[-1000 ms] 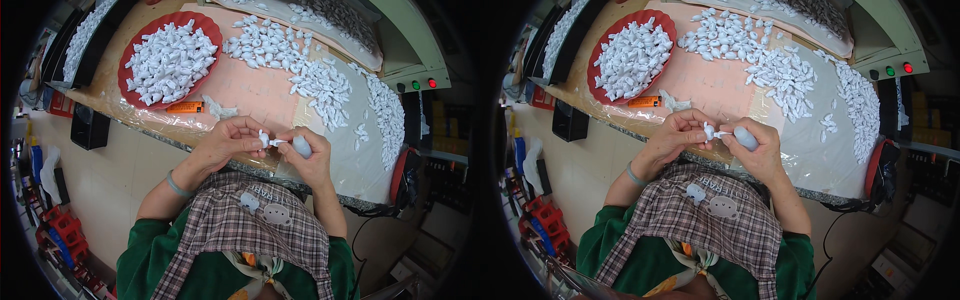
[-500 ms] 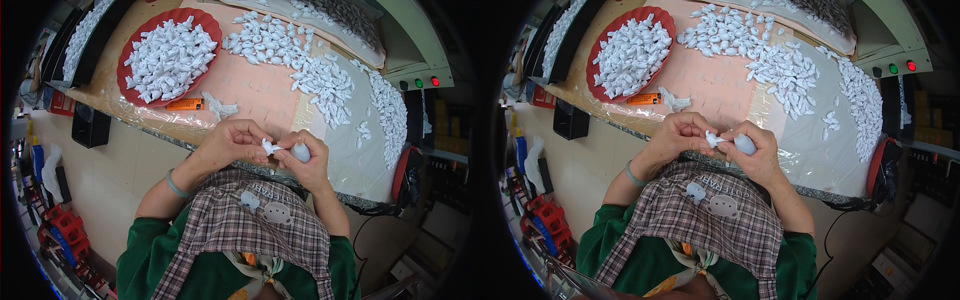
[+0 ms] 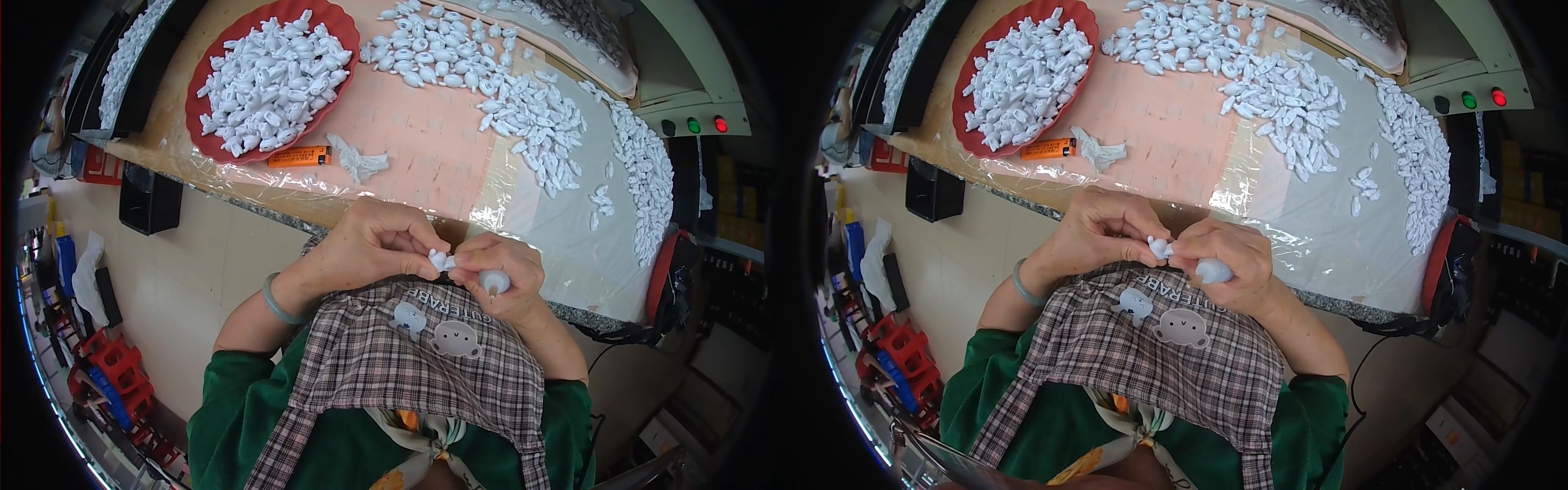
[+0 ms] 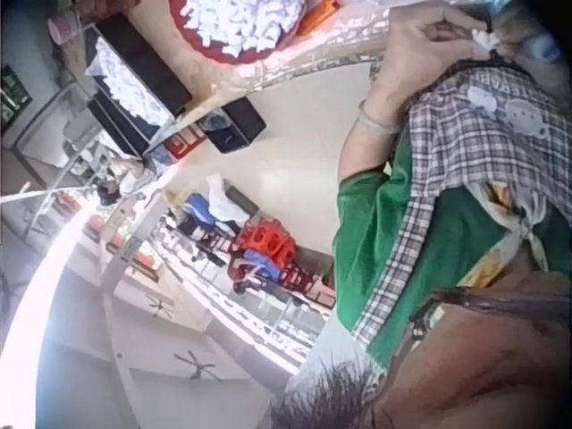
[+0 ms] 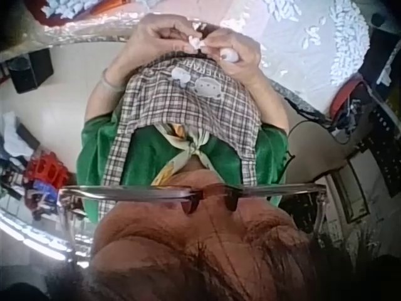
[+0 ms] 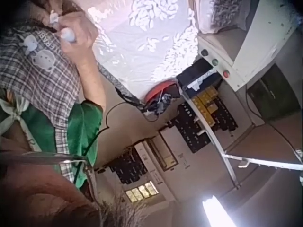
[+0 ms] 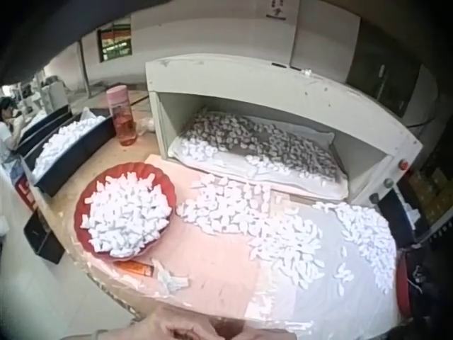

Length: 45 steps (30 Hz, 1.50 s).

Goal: Assembling small white plastic components using a glue bottle at a factory workstation.

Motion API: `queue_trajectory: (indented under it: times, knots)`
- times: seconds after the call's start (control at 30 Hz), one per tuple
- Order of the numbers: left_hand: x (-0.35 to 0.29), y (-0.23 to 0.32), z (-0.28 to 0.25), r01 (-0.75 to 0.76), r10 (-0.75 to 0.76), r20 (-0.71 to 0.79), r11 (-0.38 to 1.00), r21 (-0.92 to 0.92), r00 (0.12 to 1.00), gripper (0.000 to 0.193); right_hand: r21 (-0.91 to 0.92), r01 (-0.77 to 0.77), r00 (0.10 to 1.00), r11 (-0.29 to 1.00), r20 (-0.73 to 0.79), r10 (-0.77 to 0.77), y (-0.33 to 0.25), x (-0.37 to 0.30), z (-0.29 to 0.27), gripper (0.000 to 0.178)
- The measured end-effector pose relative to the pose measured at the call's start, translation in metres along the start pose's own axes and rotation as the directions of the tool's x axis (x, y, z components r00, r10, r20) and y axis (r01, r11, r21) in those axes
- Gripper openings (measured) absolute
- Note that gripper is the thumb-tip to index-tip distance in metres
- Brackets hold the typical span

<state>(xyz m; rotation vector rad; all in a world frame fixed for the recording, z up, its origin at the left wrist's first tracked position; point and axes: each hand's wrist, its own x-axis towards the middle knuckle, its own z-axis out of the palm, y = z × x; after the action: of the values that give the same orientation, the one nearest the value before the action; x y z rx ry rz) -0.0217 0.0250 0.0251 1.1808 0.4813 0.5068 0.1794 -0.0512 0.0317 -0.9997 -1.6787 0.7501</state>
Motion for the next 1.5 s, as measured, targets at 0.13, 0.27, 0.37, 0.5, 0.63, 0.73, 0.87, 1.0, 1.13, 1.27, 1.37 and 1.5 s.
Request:
queue_trajectory:
  times: [0.13, 0.27, 0.37, 0.5, 0.63, 0.73, 0.87, 1.0, 1.13, 1.27, 1.37, 1.5]
  knots:
    - [-0.002, 0.006, 0.005, -0.026, 0.027, -0.027, 0.999, 0.04, 0.999, 0.021, -0.002, 0.009, 1.0, 1.0, 0.0, -0.009, -0.003, -0.002, -0.001, 0.025]
    - [-0.001, 0.007, 0.006, -0.052, 0.055, -0.028, 0.992, 0.119, 0.998, 0.021, 0.015, 0.014, 1.0, 1.0, -0.013, -0.014, -0.002, -0.001, 0.001, 0.025]
    - [-0.001, 0.007, 0.006, -0.07, 0.076, -0.028, 0.983, 0.173, 0.997, 0.022, -0.007, 0.01, 1.0, 1.0, -0.001, -0.01, -0.002, -0.003, 0.001, 0.025]
    - [0.0, 0.007, 0.006, -0.053, 0.06, -0.027, 0.977, 0.208, 0.998, 0.023, -0.011, 0.016, 1.0, 1.0, -0.016, -0.017, -0.001, -0.004, 0.002, 0.024]
    - [0.0, 0.006, 0.007, -0.053, 0.062, -0.039, 0.979, 0.195, 0.997, 0.024, -0.015, 0.013, 1.0, 1.0, -0.013, -0.013, -0.002, -0.005, 0.001, 0.024]
    - [-0.001, 0.007, 0.006, -0.049, 0.055, -0.023, 0.975, 0.218, 0.998, 0.024, -0.012, 0.016, 1.0, 1.0, -0.013, -0.016, -0.001, -0.004, 0.002, 0.025]
    - [-0.001, 0.006, 0.005, -0.011, 0.017, -0.033, 0.985, 0.171, 0.999, 0.025, -0.017, 0.01, 1.0, 1.0, -0.015, -0.01, -0.001, -0.005, 0.002, 0.026]
    - [0.0, 0.006, 0.006, 0.008, -0.002, -0.038, 0.986, 0.166, 0.999, 0.023, -0.028, 0.011, 1.0, 1.0, -0.021, -0.011, 0.001, -0.005, 0.003, 0.026]
    - [0.001, 0.006, 0.003, 0.035, -0.034, -0.01, 0.989, 0.143, 0.999, 0.022, -0.066, 0.014, 1.0, 0.998, -0.026, -0.016, 0.005, -0.006, 0.002, 0.023]
    - [0.002, -0.001, 0.002, -0.015, 0.018, -0.027, 0.993, 0.12, 0.999, 0.023, -0.123, 0.033, 0.999, 0.992, -0.035, -0.037, 0.008, -0.003, 0.002, 0.021]
    - [0.004, -0.002, 0.001, -0.037, 0.04, -0.026, 0.992, 0.118, 0.999, 0.023, -0.14, 0.041, 0.998, 0.989, -0.047, -0.048, 0.009, -0.003, 0.002, 0.021]
    - [0.005, -0.007, -0.002, -0.061, 0.064, -0.021, 0.993, 0.101, 0.998, 0.024, -0.136, 0.047, 0.997, 0.99, -0.048, -0.054, 0.011, 0.0, 0.003, 0.02]
